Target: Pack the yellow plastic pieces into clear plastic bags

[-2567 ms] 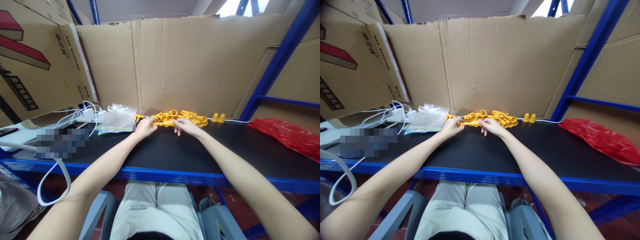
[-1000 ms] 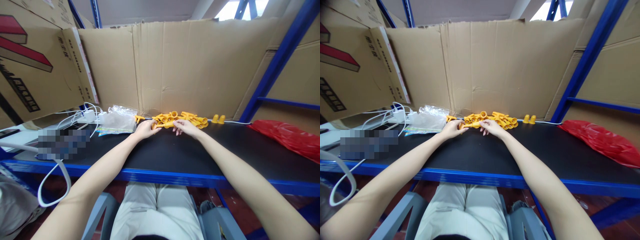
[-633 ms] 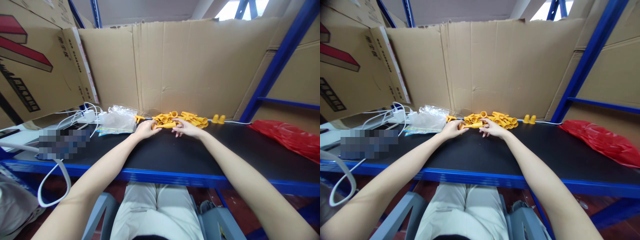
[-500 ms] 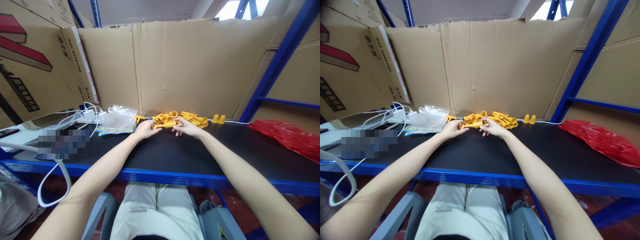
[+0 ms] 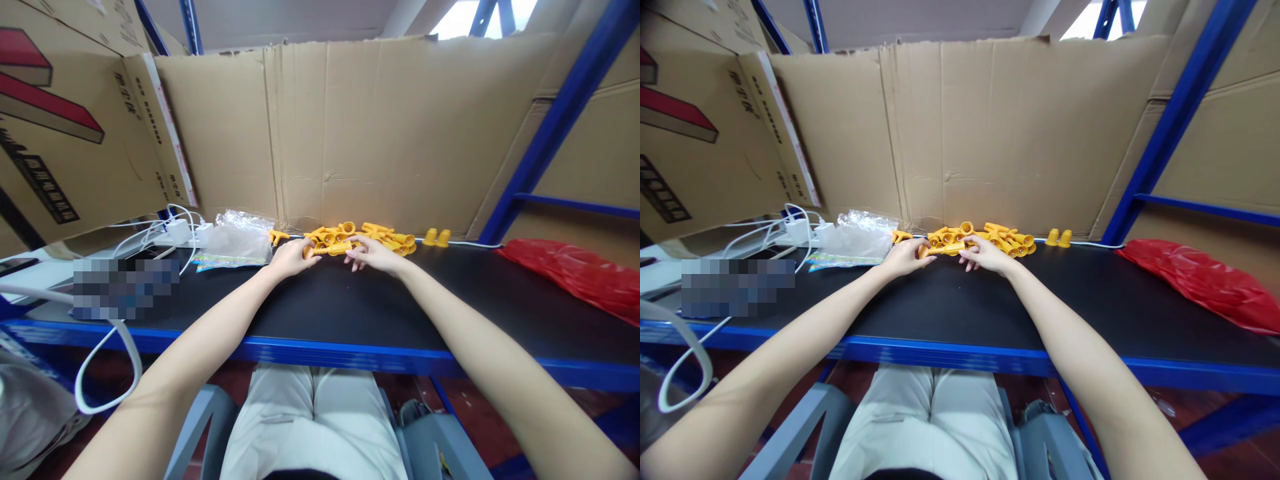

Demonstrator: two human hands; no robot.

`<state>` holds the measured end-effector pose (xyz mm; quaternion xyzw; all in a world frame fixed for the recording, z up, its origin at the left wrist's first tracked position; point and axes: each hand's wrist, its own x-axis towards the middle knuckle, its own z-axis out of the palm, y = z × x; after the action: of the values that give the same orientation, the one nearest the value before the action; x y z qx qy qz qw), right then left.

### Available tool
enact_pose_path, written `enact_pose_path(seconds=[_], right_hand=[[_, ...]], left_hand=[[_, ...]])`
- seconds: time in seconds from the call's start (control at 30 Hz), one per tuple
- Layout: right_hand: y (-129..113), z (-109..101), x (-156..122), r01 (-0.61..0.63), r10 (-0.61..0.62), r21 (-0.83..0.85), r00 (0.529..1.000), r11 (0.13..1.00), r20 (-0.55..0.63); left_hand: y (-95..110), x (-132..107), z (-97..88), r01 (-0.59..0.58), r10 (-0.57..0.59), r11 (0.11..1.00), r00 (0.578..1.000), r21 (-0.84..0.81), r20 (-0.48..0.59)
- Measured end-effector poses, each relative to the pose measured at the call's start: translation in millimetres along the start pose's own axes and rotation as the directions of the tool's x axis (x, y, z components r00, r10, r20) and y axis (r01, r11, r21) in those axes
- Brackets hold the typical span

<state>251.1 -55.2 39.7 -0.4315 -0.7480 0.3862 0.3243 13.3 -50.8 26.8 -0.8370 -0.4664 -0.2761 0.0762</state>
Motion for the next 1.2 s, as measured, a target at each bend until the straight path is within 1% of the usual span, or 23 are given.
enact_pose_path(seconds=[0.23, 0.53, 0.63, 0.7, 0.73, 0.8, 0.87, 0.9, 0.93, 0.97, 1.0, 1.03, 1.07, 1.1, 1.13, 1.2], right_hand=[[3.3, 0.9, 2.2, 0.006, -0.006, -0.016, 1.0, 1.0, -0.013], [9.2, 3.2, 7.0, 0.034, -0.034, -0.016, 0.999, 0.999, -0.03], [12.2, 1.8, 9.2, 0.08, -0.079, 0.012, 0.995, 0.997, -0.061], [13.8, -4.4, 10.5, 0.126, -0.119, 0.042, 0.984, 0.991, -0.131], [14.4, -9.4, 11.1, 0.154, -0.143, 0.048, 0.972, 0.987, -0.188], [15.5, -22.6, 12.2, 0.216, -0.199, 0.015, 0.922, 0.976, -0.332], [16.4, -37.0, 13.3, 0.239, -0.26, -0.107, 0.832, 0.965, -0.489], [16.7, -43.4, 14.1, 0.217, -0.292, -0.198, 0.782, 0.956, -0.551], [17.1, -48.8, 15.0, 0.175, -0.328, -0.3, 0.732, 0.938, -0.598], [17.4, -52.9, 16.1, 0.116, -0.365, -0.403, 0.693, 0.908, -0.622], [17.9, -55.7, 17.6, 0.047, -0.401, -0.502, 0.668, 0.864, -0.627], [18.7, -57.4, 19.4, -0.021, -0.434, -0.591, 0.657, 0.806, -0.616], [19.9, -58.0, 21.6, -0.084, -0.461, -0.669, 0.661, 0.738, -0.592], [21.7, -58.0, 24.1, -0.136, -0.482, -0.739, 0.677, 0.66, -0.555], [23.9, -57.5, 26.7, -0.173, -0.497, -0.8, 0.704, 0.574, -0.508], [29.7, -55.7, 31.9, -0.206, -0.504, -0.893, 0.765, 0.399, -0.401]], left_hand=[[-0.3, 2.3, 1.8, 0.046, -0.047, 0.999, 0.999, 0.019, 0.014], [-3.7, 6.3, 6.5, 0.085, -0.084, 0.996, 0.996, -0.021, 0.032], [-9.1, 4.6, 5.9, 0.048, -0.047, 0.997, 0.999, -0.054, 0.018], [-15.9, 2.6, 3.8, 0.035, -0.036, 0.996, 0.999, -0.087, -0.015], [-20.2, 1.7, 2.6, 0.043, -0.047, 0.994, 0.998, -0.1, -0.034], [-29.8, 0.6, 0.8, 0.092, -0.099, 0.991, 0.993, -0.1, -0.063], [-39.0, 0.5, 1.3, 0.165, -0.167, 0.985, 0.985, -0.046, -0.046], [-42.8, 0.6, 2.4, 0.218, -0.217, 0.976, 0.976, 0.006, -0.012], [-45.9, 0.8, 4.1, 0.283, -0.285, 0.956, 0.958, 0.073, 0.028], [-48.3, 0.8, 6.2, 0.344, -0.356, 0.928, 0.932, 0.143, 0.07], [-50.1, 0.8, 8.4, 0.389, -0.415, 0.899, 0.903, 0.201, 0.109], [-51.4, 0.7, 10.6, 0.423, -0.463, 0.873, 0.875, 0.245, 0.142], [-52.5, 0.5, 12.6, 0.447, -0.5, 0.852, 0.849, 0.273, 0.171], [-53.4, 0.4, 14.2, 0.464, -0.526, 0.838, 0.827, 0.286, 0.198], [-54.4, 0.2, 15.5, 0.478, -0.545, 0.829, 0.809, 0.291, 0.222], [-56.7, 0.2, 17.2, 0.485, -0.559, 0.824, 0.783, 0.292, 0.275]])
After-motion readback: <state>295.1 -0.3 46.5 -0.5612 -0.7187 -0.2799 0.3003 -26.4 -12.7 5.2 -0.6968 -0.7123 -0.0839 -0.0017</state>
